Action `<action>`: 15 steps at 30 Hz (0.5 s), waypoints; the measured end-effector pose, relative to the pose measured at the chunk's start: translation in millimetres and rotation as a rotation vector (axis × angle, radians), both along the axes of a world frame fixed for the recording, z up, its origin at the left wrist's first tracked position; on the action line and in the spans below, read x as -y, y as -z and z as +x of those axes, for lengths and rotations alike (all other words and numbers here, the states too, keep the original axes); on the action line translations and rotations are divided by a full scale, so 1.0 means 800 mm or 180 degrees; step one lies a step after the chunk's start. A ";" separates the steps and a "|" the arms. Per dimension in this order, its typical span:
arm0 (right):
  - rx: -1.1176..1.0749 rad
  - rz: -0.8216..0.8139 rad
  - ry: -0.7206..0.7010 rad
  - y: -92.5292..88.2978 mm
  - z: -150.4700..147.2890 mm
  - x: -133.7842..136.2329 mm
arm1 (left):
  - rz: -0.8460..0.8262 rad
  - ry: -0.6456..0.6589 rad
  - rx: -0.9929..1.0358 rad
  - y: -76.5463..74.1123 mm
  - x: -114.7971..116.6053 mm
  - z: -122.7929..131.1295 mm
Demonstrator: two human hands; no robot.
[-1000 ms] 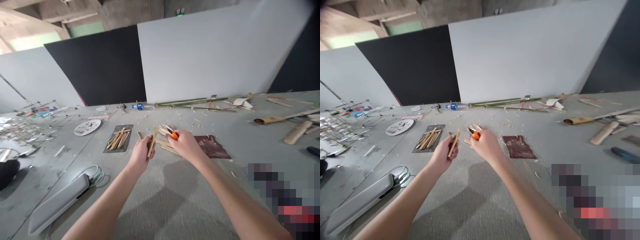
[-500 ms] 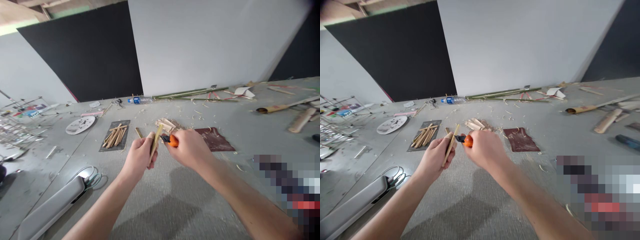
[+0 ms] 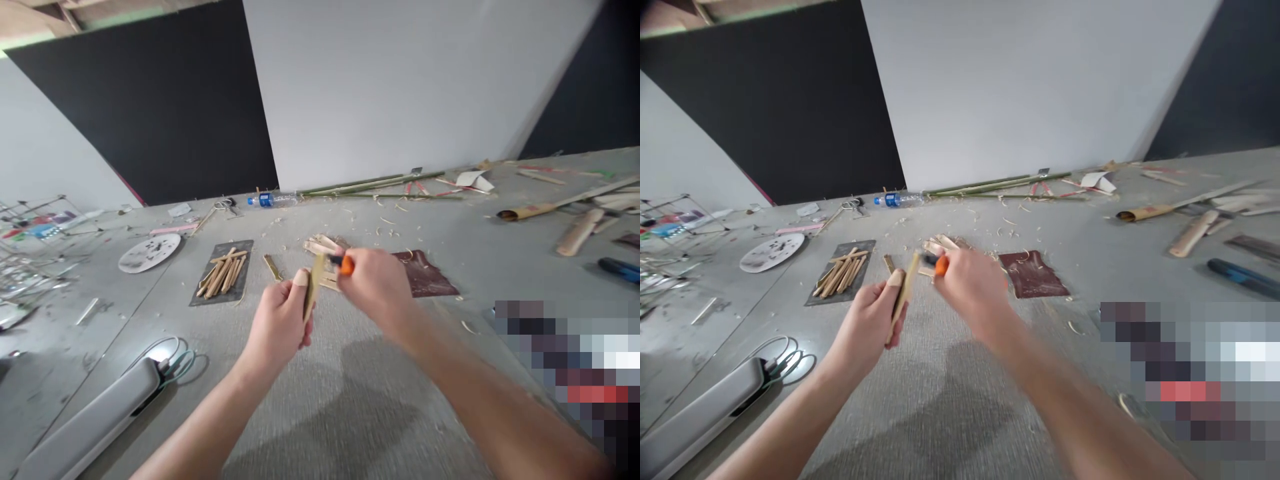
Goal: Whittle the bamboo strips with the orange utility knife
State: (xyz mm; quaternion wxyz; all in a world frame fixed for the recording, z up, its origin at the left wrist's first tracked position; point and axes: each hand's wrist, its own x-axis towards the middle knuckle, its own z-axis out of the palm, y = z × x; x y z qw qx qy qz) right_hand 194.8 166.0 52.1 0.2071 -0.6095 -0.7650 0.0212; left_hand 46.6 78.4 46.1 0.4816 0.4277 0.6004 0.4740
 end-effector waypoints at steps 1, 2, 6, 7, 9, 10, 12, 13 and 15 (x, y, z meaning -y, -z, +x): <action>-0.0017 -0.0004 0.0166 0.001 0.010 -0.011 | -0.0071 0.0118 0.0005 -0.001 0.006 0.007; -0.0044 0.0024 0.0319 0.001 0.022 -0.022 | -0.0168 0.0277 0.0032 -0.001 0.011 0.014; -0.0163 0.0059 0.0622 -0.007 0.059 -0.048 | -0.0441 0.0451 0.0452 0.003 0.017 0.028; -0.0193 0.0057 0.0604 -0.009 0.062 -0.048 | -0.0432 0.0317 0.0532 0.004 0.014 0.026; -0.0245 0.0087 0.0469 -0.013 0.057 -0.041 | -0.0383 0.0081 0.0642 0.007 0.006 0.017; -0.0267 0.0110 0.0370 -0.014 0.052 -0.036 | -0.0341 0.0008 0.0679 0.007 0.001 0.012; -0.0308 0.0134 0.0159 -0.013 0.038 -0.026 | -0.0229 -0.0085 0.0743 0.008 -0.006 0.001; -0.0332 0.0118 0.0068 -0.012 0.031 -0.022 | -0.0167 -0.0127 0.0783 0.007 -0.008 -0.003; -0.0386 0.0053 -0.0072 -0.010 0.021 -0.016 | -0.0064 -0.0168 0.0869 0.005 -0.011 -0.010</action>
